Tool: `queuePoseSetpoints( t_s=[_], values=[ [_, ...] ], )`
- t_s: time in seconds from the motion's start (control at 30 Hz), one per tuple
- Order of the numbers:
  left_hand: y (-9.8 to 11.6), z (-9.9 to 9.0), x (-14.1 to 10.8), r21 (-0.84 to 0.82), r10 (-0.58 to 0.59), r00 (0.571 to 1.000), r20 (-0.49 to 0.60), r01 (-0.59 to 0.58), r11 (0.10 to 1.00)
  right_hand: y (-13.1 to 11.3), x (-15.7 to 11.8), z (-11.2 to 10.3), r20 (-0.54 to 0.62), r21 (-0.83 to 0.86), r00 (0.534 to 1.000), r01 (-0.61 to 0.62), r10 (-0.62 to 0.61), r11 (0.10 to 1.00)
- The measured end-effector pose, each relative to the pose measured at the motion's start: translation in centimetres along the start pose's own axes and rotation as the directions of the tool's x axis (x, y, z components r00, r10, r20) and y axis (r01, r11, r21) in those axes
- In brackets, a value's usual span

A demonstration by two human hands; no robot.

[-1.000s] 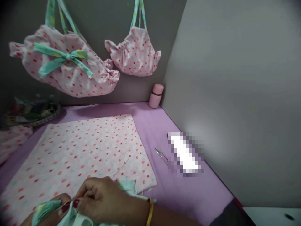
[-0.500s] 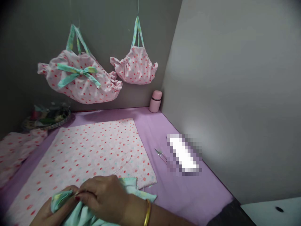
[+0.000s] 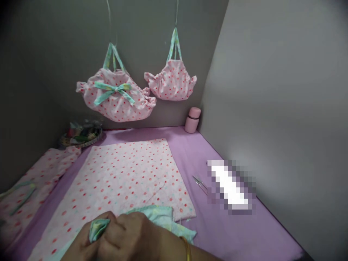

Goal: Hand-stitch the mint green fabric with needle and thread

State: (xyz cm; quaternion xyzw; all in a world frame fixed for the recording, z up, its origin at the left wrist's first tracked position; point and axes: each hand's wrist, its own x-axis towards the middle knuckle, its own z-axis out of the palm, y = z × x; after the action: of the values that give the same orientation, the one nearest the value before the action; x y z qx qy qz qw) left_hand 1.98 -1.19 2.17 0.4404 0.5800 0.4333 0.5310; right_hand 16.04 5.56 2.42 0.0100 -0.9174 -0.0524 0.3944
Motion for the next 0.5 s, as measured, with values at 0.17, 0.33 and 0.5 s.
queuePoseSetpoints(
  t_s=[0.17,0.33,0.5],
  values=[
    [0.43,0.29,-0.27,0.018,0.108,0.994,-0.022,-0.107,0.994,-0.30,0.22,-0.35,-0.143,0.093,0.958,-0.236,0.248,0.967],
    [0.73,0.15,-0.58,0.249,0.241,0.970,-0.021,-0.228,0.941,-0.25,0.75,-0.33,-0.072,0.228,0.899,-0.407,0.432,0.885],
    [0.57,0.34,-0.71,0.326,0.301,0.952,-0.050,-0.269,0.906,-0.68,0.42,0.03,-0.014,0.294,0.871,-0.466,0.491,0.835]
  ],
)
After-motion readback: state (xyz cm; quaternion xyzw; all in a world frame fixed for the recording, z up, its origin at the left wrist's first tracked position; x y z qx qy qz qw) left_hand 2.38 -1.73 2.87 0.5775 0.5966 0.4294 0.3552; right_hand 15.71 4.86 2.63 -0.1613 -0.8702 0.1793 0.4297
